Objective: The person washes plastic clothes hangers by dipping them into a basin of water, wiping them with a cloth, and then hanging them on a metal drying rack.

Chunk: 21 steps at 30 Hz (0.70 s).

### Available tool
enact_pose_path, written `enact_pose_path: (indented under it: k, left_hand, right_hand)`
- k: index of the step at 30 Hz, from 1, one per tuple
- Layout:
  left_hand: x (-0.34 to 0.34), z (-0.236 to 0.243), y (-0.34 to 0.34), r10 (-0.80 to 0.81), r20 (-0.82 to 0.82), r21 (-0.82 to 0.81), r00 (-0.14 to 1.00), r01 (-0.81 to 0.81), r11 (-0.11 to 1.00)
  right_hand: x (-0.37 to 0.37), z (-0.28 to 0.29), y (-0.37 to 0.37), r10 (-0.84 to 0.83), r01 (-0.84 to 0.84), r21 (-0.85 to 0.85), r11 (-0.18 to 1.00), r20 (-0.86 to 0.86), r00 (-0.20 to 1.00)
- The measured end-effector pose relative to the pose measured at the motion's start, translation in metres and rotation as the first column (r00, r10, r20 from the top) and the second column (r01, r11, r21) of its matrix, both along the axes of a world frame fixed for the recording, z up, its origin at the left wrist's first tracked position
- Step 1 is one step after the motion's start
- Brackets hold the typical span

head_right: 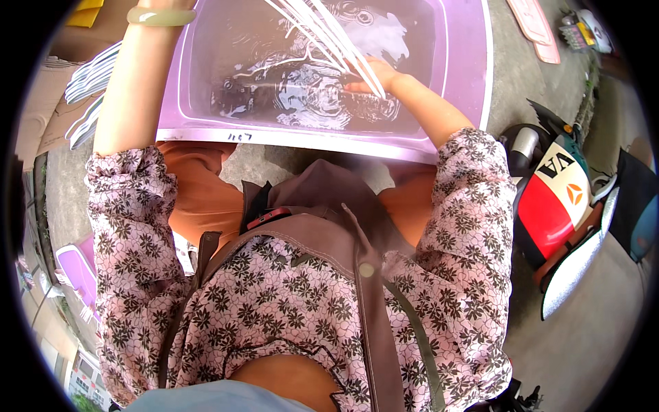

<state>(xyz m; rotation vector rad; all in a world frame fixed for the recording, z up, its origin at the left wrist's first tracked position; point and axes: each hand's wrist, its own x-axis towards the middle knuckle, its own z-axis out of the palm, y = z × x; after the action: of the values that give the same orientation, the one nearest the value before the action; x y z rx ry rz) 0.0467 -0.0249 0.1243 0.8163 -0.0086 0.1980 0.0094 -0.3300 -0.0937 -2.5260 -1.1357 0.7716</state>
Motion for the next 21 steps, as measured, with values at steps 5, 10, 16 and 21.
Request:
enact_pose_path:
  k: [5, 10, 16, 21]
  left_hand:
    - [-0.003, 0.008, 0.002, -0.035, -0.195, -0.058, 0.980, 0.024, 0.998]
    - [-0.017, -0.002, 0.052, -0.275, -0.225, -0.204, 0.935, 0.230, 0.951]
    - [-0.027, -0.008, 0.015, -0.153, -0.440, -0.066, 0.885, 0.137, 0.988]
    - [-0.013, -0.091, 0.018, -0.088, -0.336, 0.125, 0.938, 0.137, 0.983]
  right_hand:
    - [0.002, -0.085, 0.032, 0.012, 0.001, -0.075, 0.997, 0.170, 0.985]
    - [0.032, -0.054, 0.039, -0.196, 0.165, -0.215, 0.963, -0.131, 0.972]
    - [0.058, -0.007, -0.058, -0.556, 0.612, 0.272, 0.743, -0.258, 0.790]
    - [0.064, 0.044, -0.051, -0.406, 0.500, 0.282, 0.819, -0.332, 0.851]
